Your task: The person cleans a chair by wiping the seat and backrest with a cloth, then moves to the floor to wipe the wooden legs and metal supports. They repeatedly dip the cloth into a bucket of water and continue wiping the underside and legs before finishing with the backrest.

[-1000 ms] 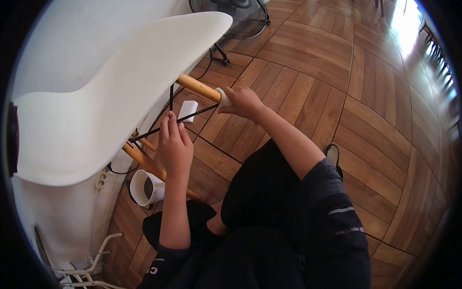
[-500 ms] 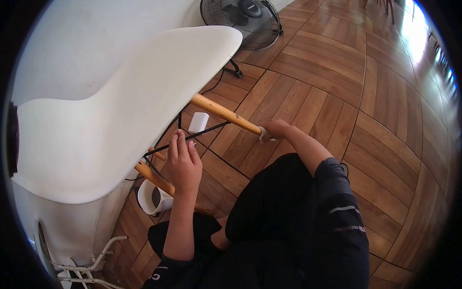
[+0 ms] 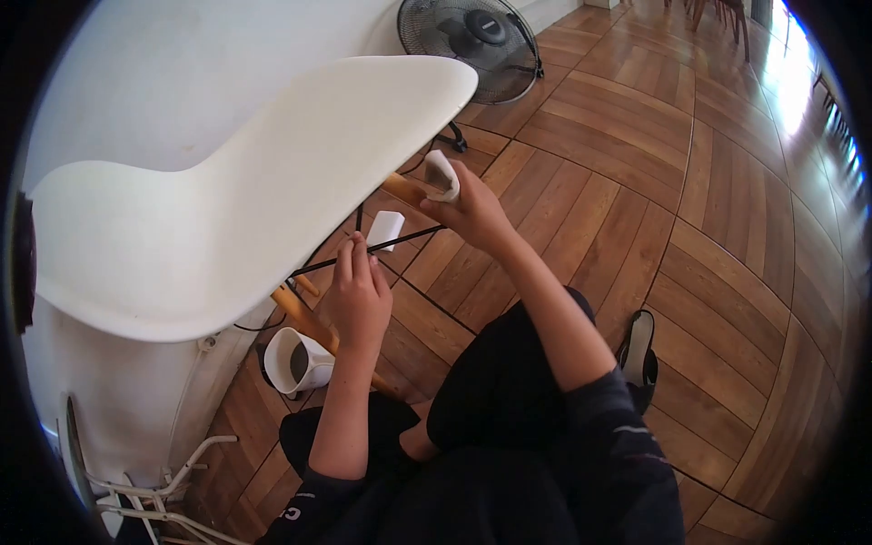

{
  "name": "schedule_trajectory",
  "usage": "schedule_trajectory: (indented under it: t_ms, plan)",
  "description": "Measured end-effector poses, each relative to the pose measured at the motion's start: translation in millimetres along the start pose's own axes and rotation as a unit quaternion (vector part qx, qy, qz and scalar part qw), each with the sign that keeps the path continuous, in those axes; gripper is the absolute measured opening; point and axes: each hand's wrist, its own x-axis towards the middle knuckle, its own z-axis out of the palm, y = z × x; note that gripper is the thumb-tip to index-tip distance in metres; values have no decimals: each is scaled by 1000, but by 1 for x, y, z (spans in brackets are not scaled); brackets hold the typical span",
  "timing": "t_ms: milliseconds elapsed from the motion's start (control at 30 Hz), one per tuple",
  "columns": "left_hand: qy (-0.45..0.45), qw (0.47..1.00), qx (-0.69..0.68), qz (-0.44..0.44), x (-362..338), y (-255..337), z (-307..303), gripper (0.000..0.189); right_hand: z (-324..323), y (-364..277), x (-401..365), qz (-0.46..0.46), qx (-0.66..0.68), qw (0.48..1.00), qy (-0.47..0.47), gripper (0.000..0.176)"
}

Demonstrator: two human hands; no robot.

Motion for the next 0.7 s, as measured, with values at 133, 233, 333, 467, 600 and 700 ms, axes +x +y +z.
schedule_trajectory:
  t_ms: [133, 233, 333, 467, 600, 700]
  plan:
    - [-59, 997, -39, -24, -3, -3, -5, 36, 34, -10, -15, -170, -171, 959, 149, 56]
    - [28, 985, -165, 30, -14, -8, -11, 44, 46, -9, -35, -222, -363, 903, 62, 61]
    - [52, 963, -263, -29, -49, -7, -30, 41, 37, 10, -26, -158, -277, 936, 145, 57]
    - [126, 958, -226, -125, -90, -25, -41, 38, 29, 46, 13, 34, 50, 985, 162, 37]
    - [125, 939, -211, -240, -95, -51, -45, 41, 44, 88, 29, 160, 244, 948, 124, 27]
    - [47, 937, -247, -245, -103, -71, -30, 43, 37, 63, 27, 167, 237, 952, 97, 27]
